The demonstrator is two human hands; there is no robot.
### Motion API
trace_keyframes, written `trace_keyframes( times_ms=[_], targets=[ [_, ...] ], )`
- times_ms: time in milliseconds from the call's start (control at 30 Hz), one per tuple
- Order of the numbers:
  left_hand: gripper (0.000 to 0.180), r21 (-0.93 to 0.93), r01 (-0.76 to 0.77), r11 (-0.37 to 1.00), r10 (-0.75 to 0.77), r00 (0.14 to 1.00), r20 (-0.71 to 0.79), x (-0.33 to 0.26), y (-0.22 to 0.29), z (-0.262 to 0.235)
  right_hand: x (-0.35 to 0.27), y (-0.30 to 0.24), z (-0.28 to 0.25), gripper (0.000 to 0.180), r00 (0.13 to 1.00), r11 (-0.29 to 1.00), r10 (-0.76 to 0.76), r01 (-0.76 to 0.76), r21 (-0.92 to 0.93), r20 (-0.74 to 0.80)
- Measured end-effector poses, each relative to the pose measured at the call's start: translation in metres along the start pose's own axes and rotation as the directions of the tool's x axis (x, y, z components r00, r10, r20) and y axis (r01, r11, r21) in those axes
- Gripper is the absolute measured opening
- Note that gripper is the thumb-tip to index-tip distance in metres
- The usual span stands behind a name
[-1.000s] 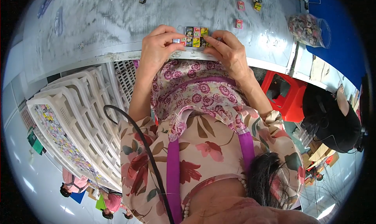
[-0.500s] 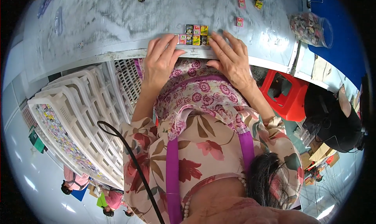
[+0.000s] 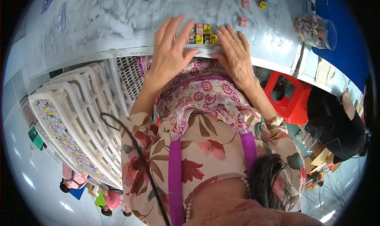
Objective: Sorting small plastic toy components and placing them into a partitioned tray.
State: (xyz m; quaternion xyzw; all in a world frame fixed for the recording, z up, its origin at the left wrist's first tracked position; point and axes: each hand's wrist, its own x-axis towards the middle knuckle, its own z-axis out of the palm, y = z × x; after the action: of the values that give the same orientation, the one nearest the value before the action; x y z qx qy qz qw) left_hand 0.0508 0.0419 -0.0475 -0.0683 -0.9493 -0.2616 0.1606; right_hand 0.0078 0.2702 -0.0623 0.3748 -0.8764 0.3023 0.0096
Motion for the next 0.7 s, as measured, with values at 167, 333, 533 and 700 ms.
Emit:
trace_keyframes(
  times_ms=[167,333,533,700],
  targets=[
    [0.082,-0.076,-0.130,0.989,0.143,0.968,0.205,0.025,-0.010,0.013,0.018,0.010,0.003,0.070,0.998,0.999,-0.001,0.004,0.046,-0.060],
    [0.078,-0.165,-0.061,0.984,0.096,0.973,0.210,0.038,-0.019,0.009,0.043,0.019,0.003,0.068,0.995,0.994,-0.044,0.052,0.099,-0.085],
    [0.066,-0.307,-0.027,0.951,0.087,0.979,0.185,0.031,-0.023,0.006,0.045,0.020,0.020,0.056,0.992,0.982,-0.083,0.098,0.161,-0.097],
    [0.055,-0.294,-0.056,0.954,0.073,0.996,0.044,0.026,-0.006,0.002,0.045,0.018,-0.001,0.049,0.979,0.976,-0.175,0.186,0.109,-0.109]
  ],
)
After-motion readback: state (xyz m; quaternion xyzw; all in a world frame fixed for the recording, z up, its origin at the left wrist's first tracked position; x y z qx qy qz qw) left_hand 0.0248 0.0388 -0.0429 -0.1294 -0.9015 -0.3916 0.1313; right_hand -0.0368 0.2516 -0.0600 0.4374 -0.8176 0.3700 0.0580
